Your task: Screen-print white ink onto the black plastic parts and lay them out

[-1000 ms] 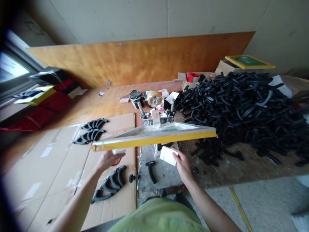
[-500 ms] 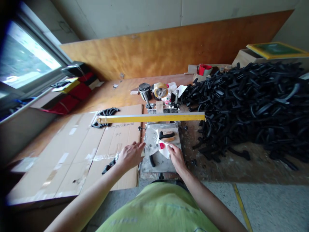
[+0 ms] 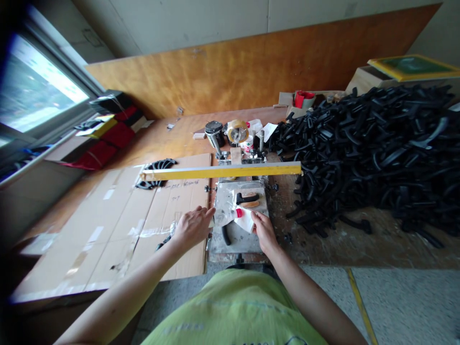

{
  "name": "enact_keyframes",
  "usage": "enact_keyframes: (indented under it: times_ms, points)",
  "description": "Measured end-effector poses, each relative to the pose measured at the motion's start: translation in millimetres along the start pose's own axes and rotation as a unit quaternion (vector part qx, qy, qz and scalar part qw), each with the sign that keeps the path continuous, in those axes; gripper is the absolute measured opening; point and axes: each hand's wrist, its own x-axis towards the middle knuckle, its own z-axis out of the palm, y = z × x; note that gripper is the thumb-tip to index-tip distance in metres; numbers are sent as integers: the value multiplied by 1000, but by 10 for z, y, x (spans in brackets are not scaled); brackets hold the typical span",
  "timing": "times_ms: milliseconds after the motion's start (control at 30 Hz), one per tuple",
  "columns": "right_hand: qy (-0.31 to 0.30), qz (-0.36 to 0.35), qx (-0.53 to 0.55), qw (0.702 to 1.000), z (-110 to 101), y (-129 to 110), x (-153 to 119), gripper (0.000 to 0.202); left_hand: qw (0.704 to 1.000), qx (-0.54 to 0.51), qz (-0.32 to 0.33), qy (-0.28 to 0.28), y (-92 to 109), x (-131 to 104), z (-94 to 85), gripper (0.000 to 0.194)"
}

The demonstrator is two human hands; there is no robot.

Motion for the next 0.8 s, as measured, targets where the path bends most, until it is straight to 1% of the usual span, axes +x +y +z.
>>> enact_keyframes:
  times_ms: [100, 233, 367, 467, 533, 567, 633, 667, 700, 733, 767, 800]
  points:
    - [5, -9, 12, 1000, 51, -19, 60, 46, 999, -34, 6, -7, -20, 6, 28, 36]
    - [7, -4, 36, 999, 95, -43, 131, 40, 998, -58, 10, -10, -105, -26, 132, 39]
    - [18, 28, 66, 997, 152, -36, 196, 36, 995, -94, -16, -1, -297, 10, 246, 47]
    - [-8, 48, 83, 995, 220, -55, 237, 37, 986, -162, -50, -3, -505, 93, 339, 58]
    - [-35, 54, 82, 995, 261, -82, 254, 39, 967, -250, -56, -6, -675, 151, 425, 63]
    - [-41, 55, 77, 995, 275, -95, 258, 39, 950, -308, -51, -4, -768, 176, 476, 63]
    - [-38, 52, 61, 996, 287, -108, 259, 40, 902, -429, -35, 0, -960, 224, 585, 54]
    - [-35, 50, 53, 997, 284, -105, 256, 39, 876, -481, -39, 9, -1055, 251, 639, 49]
    - [-33, 48, 45, 997, 276, -95, 250, 39, 852, -520, -54, 24, -1148, 286, 689, 46]
    - [-32, 47, 41, 998, 264, -76, 241, 38, 835, -543, -77, 44, -1237, 334, 734, 44]
    - [-30, 47, 39, 998, 250, -51, 230, 38, 826, -549, -105, 70, -1322, 399, 772, 43]
    - [-25, 47, 38, 998, 235, -19, 217, 37, 824, -542, -133, 98, -1402, 486, 802, 44]
